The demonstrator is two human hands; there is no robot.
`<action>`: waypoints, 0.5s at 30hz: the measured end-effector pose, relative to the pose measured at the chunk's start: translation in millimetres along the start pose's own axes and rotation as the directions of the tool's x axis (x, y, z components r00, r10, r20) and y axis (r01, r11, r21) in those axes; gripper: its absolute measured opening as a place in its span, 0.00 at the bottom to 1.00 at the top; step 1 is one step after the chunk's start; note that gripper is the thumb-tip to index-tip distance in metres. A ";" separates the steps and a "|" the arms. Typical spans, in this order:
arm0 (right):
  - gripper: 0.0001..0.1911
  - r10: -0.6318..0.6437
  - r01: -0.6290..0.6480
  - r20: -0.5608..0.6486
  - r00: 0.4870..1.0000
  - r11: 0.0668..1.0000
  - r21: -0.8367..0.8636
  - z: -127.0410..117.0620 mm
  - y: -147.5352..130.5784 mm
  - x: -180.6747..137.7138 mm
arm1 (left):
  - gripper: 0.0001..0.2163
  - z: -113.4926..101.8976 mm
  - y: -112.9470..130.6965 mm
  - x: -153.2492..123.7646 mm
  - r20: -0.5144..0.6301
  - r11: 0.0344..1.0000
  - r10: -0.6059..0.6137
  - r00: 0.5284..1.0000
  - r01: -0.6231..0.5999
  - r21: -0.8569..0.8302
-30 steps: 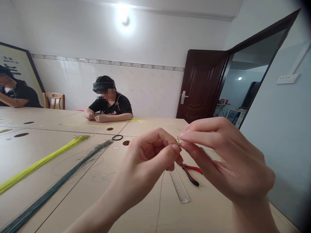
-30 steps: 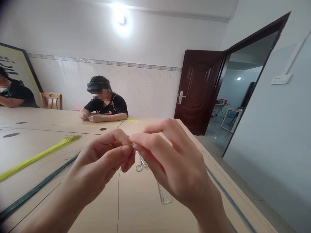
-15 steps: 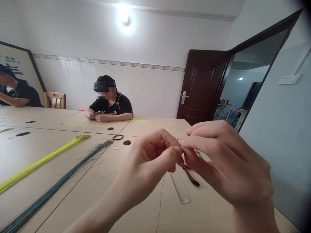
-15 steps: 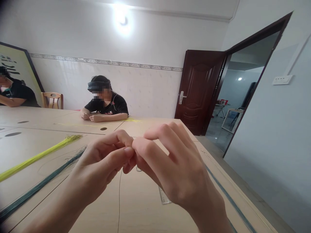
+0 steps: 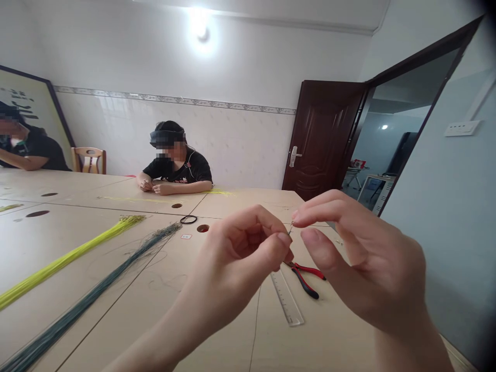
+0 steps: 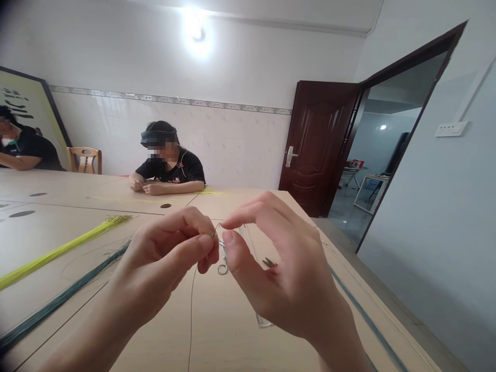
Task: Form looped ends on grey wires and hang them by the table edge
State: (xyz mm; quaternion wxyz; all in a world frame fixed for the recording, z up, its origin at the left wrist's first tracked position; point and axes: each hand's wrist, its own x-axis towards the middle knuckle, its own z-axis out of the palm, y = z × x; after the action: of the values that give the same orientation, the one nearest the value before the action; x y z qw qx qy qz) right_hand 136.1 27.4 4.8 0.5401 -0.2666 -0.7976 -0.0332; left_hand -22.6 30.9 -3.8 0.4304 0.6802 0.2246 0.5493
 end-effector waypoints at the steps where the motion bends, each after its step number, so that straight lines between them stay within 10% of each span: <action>1: 0.04 0.006 -0.005 0.014 1.000 1.000 -0.005 -0.5 -0.2 0.4 | 0.07 0.3 0.1 -0.2 -0.004 1.000 0.004 1.000 -0.004 0.030; 15: 0.06 0.003 0.000 0.059 0.998 0.999 -0.045 -5.9 -2.0 -0.1 | 0.07 3.4 0.8 -1.8 -0.063 0.951 0.104 0.993 -0.081 0.298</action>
State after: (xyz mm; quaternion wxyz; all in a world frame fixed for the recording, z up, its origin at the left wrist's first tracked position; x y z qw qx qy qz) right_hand 140.1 23.6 7.6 0.5102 -0.2802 -0.8120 -0.0426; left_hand -20.1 28.0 -4.3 0.2888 0.7247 0.2887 0.5551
